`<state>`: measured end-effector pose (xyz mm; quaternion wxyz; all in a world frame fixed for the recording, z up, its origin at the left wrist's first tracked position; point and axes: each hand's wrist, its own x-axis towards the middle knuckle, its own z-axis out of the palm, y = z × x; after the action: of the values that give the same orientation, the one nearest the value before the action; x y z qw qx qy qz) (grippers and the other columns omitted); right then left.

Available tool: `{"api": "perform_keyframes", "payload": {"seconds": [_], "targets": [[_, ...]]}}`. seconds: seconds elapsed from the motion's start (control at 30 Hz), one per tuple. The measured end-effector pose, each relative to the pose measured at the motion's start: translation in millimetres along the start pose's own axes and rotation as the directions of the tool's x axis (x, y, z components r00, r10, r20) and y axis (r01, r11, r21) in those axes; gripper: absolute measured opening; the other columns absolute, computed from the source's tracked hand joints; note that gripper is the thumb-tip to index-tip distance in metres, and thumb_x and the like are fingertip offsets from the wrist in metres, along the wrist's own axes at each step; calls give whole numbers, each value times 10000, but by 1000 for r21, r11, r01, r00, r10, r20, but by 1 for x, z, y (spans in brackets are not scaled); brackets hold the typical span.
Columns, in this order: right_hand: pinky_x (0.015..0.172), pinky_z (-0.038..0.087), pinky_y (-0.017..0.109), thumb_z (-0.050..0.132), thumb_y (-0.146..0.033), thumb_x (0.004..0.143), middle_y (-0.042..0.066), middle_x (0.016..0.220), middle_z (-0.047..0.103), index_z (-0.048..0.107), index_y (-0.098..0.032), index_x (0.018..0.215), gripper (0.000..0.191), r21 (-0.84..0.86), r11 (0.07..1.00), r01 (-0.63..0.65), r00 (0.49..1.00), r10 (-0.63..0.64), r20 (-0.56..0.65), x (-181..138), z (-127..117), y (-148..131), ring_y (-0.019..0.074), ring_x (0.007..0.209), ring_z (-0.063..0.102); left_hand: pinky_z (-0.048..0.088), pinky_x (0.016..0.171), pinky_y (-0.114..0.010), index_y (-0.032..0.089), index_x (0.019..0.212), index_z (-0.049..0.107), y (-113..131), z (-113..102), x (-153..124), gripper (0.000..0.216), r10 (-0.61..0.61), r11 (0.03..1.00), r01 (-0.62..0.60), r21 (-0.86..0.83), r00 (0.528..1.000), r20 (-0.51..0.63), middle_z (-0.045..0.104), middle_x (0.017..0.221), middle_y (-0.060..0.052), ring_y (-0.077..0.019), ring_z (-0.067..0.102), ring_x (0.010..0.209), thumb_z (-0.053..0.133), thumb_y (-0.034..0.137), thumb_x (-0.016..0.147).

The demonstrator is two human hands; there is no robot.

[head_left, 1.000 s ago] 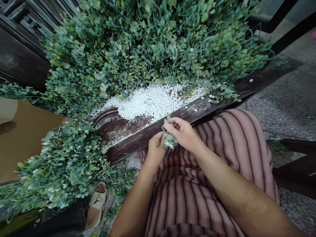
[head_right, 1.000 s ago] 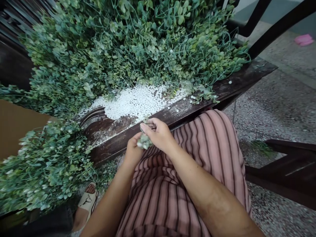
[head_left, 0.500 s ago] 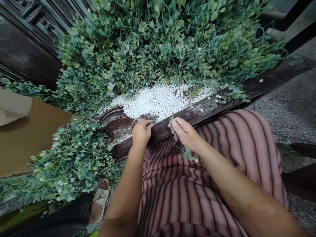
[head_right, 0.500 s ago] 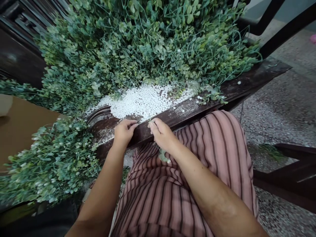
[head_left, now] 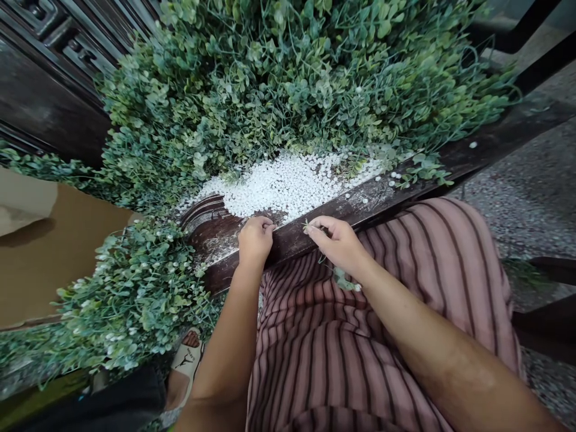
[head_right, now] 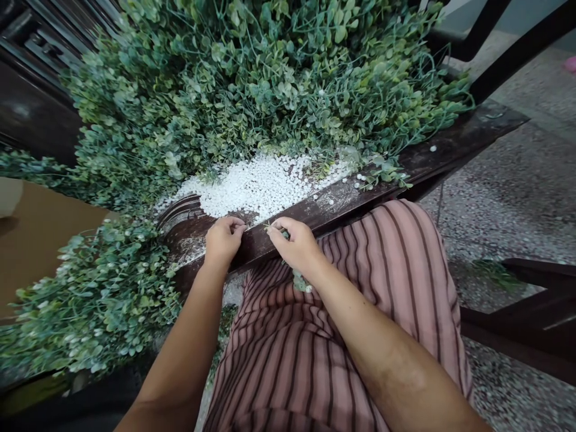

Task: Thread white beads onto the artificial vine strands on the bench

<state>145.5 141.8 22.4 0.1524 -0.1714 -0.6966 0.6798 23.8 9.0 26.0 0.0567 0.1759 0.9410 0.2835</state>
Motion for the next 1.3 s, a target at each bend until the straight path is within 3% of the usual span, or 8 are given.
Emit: {"api": "perform_keyframes", "payload": {"seconds": [0.1, 0.2, 0.3, 0.43, 0.7, 0.93, 1.13, 1.3], "targets": [[637, 380, 241, 470, -341, 816, 2, 672, 534, 562, -157, 711, 230, 12, 999, 35, 999, -35, 20, -2, 0, -1, 124, 664, 476, 393, 615, -258, 186, 625, 612, 8, -1, -5, 32, -99, 927, 115, -358, 993, 61, 588, 598, 5, -116, 510, 567, 639, 197, 639], [636, 377, 238, 413, -361, 866, -2, 666, 514, 537, -161, 724, 275, 17, 997, 69, 993, -70, 95, -5, 0, -4, 117, 654, 465, 413, 571, -208, 161, 703, 620, 20, -5, -19, 162, -114, 604, 255, -755, 965, 235, 614, 636, 8, -76, 521, 556, 704, 254, 599], [618, 371, 224, 430, -322, 858, -16, 639, 483, 518, -162, 700, 241, 29, 995, 96, 989, -98, 112, -7, 0, -9, 106, 630, 449, 430, 563, -166, 154, 752, 627, 29, -5, -36, 264, -51, 320, 397, -860, 914, 403, 607, 638, 21, -42, 521, 550, 763, 268, 556], [603, 379, 218, 453, -268, 829, -15, 635, 504, 530, -158, 703, 184, 31, 991, 130, 988, -132, 75, -9, 2, -12, 103, 616, 456, 423, 538, -132, 154, 746, 611, 34, 2, -47, 256, -21, 168, 499, -850, 864, 503, 566, 610, 41, -19, 498, 533, 774, 225, 560], [651, 398, 234, 455, -223, 818, 6, 691, 562, 548, -165, 723, 145, -83, 976, 200, 980, -199, 20, -12, 4, -9, 117, 661, 515, 399, 519, -113, 153, 688, 567, 37, 11, -50, 236, 16, 46, 561, -826, 827, 562, 497, 563, 53, -14, 452, 513, 765, 171, 560], [659, 404, 232, 454, -217, 825, 15, 699, 569, 550, -171, 730, 142, -159, 955, 249, 964, -260, -49, -13, 5, -8, 125, 665, 526, 404, 519, -131, 162, 682, 537, 39, 12, -51, 202, -7, 48, 575, -817, 818, 576, 484, 574, 54, -20, 435, 499, 727, 171, 613], [651, 407, 225, 457, -202, 828, 14, 702, 578, 549, -169, 738, 132, -165, 948, 272, 956, -286, -69, -13, 6, -7, 119, 660, 526, 397, 504, -91, 144, 682, 553, 41, 13, -49, 223, 23, -43, 574, -818, 819, 573, 497, 546, 58, -8, 451, 494, 749, 127, 577], [662, 414, 226, 454, -202, 827, 18, 707, 581, 550, -164, 735, 139, -170, 941, 292, 945, -311, -98, -13, 7, -6, 119, 667, 535, 402, 504, -83, 131, 690, 558, 41, 13, -49, 213, 46, -34, 567, -823, 824, 565, 517, 548, 50, -6, 459, 492, 750, 145, 597]]}}
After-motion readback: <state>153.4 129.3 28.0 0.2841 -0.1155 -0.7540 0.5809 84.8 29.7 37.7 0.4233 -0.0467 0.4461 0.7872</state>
